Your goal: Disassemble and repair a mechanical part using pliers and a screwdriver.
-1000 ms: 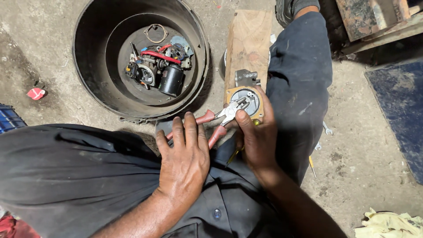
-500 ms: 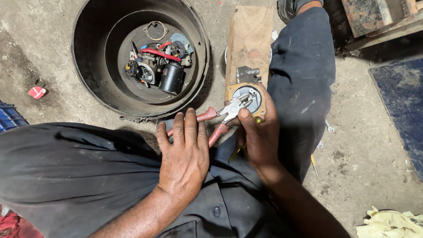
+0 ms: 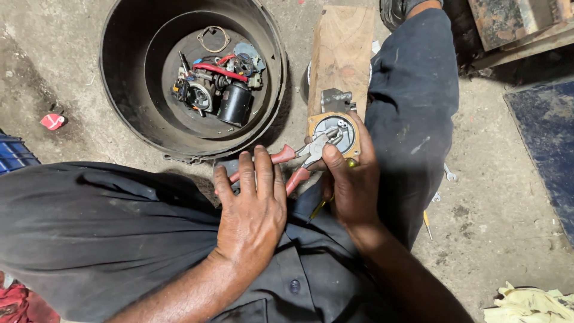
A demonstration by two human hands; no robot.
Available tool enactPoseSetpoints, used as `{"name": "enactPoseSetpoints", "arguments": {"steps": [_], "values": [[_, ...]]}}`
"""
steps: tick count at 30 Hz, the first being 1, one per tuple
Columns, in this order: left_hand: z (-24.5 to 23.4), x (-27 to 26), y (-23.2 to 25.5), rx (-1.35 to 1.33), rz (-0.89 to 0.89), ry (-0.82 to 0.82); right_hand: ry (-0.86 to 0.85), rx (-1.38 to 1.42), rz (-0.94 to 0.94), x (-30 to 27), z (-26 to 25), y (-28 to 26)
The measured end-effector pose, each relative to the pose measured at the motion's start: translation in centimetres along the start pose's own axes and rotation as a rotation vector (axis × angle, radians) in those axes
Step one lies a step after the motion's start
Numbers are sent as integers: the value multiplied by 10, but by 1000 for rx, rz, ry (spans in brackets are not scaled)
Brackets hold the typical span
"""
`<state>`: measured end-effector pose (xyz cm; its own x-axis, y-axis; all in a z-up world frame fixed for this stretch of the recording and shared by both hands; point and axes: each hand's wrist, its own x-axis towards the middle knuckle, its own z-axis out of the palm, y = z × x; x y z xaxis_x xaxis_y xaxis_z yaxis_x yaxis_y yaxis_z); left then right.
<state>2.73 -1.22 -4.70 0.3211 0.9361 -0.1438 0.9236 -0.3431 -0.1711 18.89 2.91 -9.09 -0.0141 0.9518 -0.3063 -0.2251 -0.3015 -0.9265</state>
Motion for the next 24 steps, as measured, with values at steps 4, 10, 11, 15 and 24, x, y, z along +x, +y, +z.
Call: {"name": "enactPoseSetpoints", "arguments": {"steps": [4,10,11,15,24], "values": [[4,-1,0,-22,8,-5,9,12,22,1,2,-4],[12,-3,-3,-40,59,-26,10,23,23,2,2,-1],[11,-3,-3,-47,43,-20,12,17,13,2,1,0],[9,-1,-3,-64,19,7,9,34,-3,1,-1,4],[7,4,-6,-99,-13,-37,26,-21,-2,0,0,2]]}}
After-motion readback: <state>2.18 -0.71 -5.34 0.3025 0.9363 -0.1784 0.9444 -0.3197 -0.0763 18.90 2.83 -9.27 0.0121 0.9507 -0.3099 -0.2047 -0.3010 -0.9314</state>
